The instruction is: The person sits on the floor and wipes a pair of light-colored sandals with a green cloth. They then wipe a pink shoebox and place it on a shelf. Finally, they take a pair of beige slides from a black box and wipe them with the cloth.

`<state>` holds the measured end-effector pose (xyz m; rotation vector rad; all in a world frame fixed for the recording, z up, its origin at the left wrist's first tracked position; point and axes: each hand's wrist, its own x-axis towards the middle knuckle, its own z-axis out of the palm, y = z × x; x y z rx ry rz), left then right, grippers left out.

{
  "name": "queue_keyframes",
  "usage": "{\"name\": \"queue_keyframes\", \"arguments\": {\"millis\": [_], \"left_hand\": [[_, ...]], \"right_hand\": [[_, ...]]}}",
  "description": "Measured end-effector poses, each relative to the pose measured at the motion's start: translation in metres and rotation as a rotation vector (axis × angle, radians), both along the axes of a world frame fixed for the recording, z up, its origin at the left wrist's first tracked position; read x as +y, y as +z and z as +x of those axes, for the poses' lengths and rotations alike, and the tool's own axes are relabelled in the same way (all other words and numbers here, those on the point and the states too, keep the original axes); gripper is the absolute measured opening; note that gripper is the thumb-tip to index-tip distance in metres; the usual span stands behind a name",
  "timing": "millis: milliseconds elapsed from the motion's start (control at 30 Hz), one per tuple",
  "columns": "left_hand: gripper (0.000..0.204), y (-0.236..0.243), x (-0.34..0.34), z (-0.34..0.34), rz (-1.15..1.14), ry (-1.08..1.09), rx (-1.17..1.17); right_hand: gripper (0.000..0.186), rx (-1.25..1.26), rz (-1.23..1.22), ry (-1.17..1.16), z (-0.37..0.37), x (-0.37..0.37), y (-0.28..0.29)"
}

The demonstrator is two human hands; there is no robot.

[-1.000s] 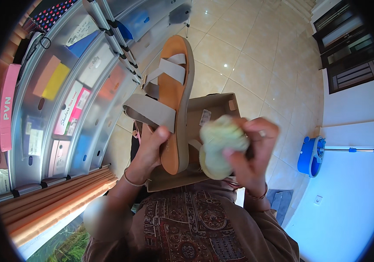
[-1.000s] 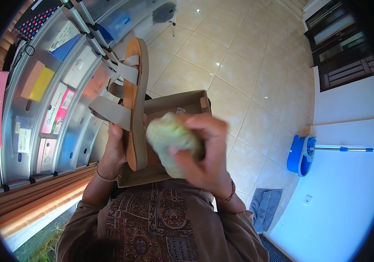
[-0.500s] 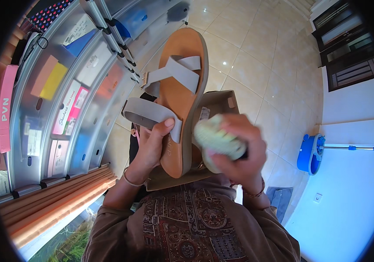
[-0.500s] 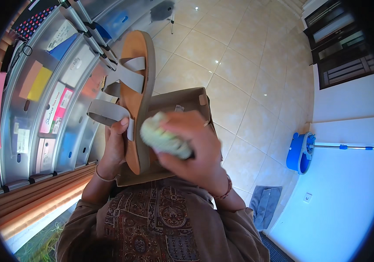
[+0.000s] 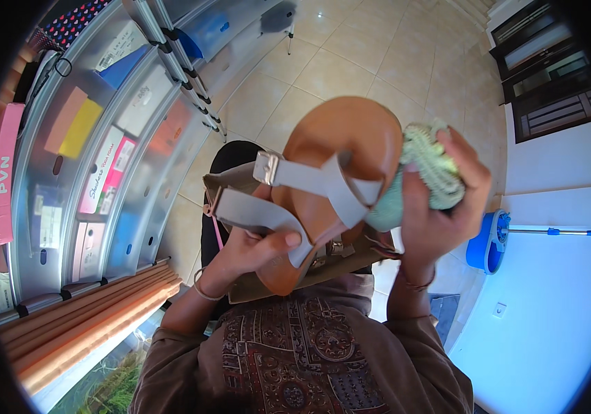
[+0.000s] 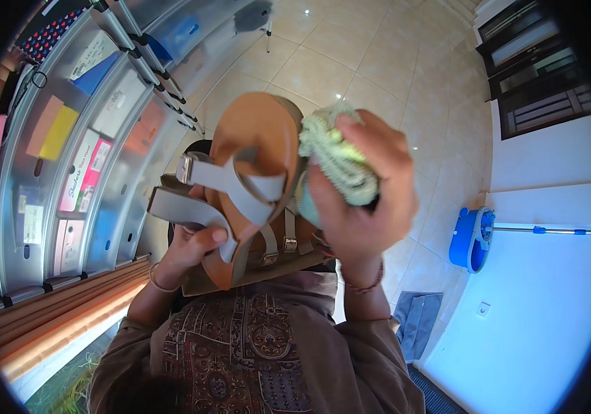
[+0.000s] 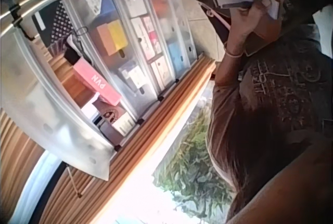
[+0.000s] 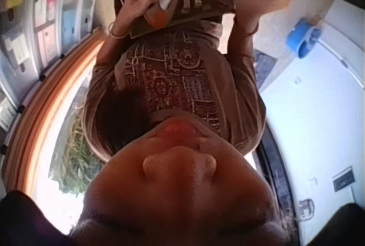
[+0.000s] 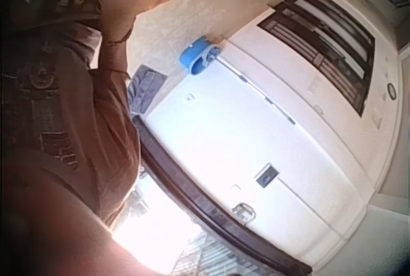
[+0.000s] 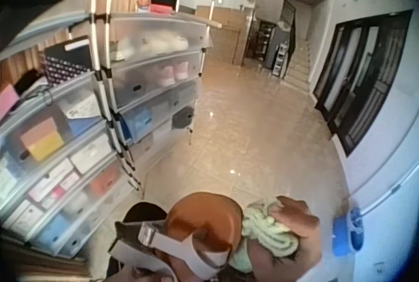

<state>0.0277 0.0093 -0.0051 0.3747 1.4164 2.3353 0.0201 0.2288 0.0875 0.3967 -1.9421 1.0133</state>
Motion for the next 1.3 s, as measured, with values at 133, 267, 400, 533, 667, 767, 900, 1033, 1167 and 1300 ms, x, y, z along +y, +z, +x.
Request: {"name": "queue_keyframes", "arguments": {"millis": [133,267,400,533,667,767,900,1033,1167,1300], "left_hand": [[0.071,-0.003,-0.010,0.000,-0.217,-0.133,0.125],[0.069,0.019,0.003,-0.008,-0.383,-0.161,0.356],[0.064,0.019,0.007,-0.006,-0.368,-0.133,0.336],[0.077,0.012,-0.001,-0.006,-0.400,-0.168,0.331],[0.080,0.007,-0.002,-0.006,-0.378,-0.148,0.289],[0.080,0.007,-0.002,-0.005,-0.388,-0.122,0.328],[0.080,0.009,0.002,-0.006,-0.352,-0.104,0.264],[0.080,0.013,0.004,-0.006,-0.355,-0.077,0.191],[0.079,0.011,0.006,-0.007,-0.357,-0.001,0.227],[0.079,0.006,0.006,-0.008,-0.387,0.056,0.320]], "right_hand": [[0.046,-0.193,0.121,0.146,-0.003,0.031,0.042],[0.048,-0.437,0.322,0.542,-0.019,0.056,0.070],[0.043,-0.568,0.434,0.568,-0.028,0.059,0.083],[0.029,-0.371,0.325,0.289,-0.017,0.064,0.093],[0.015,-0.385,0.455,0.306,-0.007,0.068,0.098],[0.017,-0.466,0.402,0.196,0.000,0.052,0.079],[0.016,-0.365,0.369,0.040,0.004,0.040,0.061],[0.015,-0.214,0.356,-0.013,-0.001,0.031,0.054],[0.013,-0.275,0.246,0.027,-0.006,0.028,0.048],[0.009,-0.343,0.206,0.138,-0.013,0.035,0.045]]}}
